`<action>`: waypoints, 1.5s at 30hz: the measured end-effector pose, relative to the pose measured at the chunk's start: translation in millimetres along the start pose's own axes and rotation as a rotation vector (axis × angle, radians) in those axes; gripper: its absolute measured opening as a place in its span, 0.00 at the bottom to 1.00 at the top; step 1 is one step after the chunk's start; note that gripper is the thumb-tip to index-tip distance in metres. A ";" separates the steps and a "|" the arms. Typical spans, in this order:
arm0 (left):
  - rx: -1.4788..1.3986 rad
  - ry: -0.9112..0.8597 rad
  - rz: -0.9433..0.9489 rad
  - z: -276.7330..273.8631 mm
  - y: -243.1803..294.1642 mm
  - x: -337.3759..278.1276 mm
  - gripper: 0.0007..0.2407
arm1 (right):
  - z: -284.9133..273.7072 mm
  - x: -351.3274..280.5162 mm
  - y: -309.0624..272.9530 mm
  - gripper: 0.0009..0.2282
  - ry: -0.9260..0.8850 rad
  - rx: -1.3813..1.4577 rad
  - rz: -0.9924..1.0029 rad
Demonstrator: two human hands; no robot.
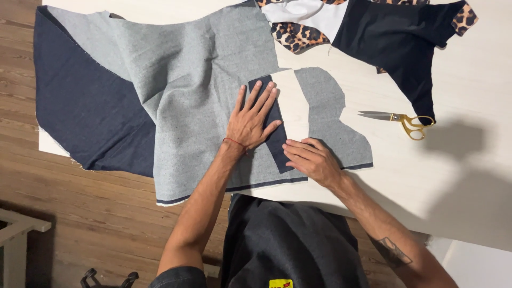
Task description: The person retrieves a piece of denim fabric, lays it on a cutting table, uses a leopard-print fabric piece as a template, and cuts the denim into the same shape using scissors.
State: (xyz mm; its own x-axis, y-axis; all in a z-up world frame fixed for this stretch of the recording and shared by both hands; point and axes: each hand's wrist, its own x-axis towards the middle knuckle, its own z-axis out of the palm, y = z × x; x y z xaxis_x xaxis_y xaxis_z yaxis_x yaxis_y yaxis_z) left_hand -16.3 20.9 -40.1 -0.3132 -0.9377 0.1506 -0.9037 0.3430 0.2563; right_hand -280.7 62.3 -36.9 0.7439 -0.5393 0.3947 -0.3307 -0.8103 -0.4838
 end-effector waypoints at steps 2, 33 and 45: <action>-0.002 0.003 -0.002 -0.1 -0.7 -0.2 0.35 | -2.5 1.8 -1.6 0.12 -0.006 -0.013 -0.006; 0.202 0.302 -0.262 39.0 61.4 4.1 0.17 | 13.1 -13.1 18.8 0.13 -0.068 -0.106 -0.008; 0.150 0.183 -0.212 26.5 34.8 -1.0 0.26 | 1.3 -6.3 15.0 0.14 -0.110 -0.113 -0.040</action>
State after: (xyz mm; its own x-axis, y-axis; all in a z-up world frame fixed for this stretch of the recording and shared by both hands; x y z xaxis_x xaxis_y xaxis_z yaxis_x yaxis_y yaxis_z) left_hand -55.2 32.3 -56.6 -0.0676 -0.9573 0.2812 -0.9804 0.1160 0.1592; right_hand -289.6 53.8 -47.6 0.8150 -0.4824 0.3212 -0.3579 -0.8548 -0.3758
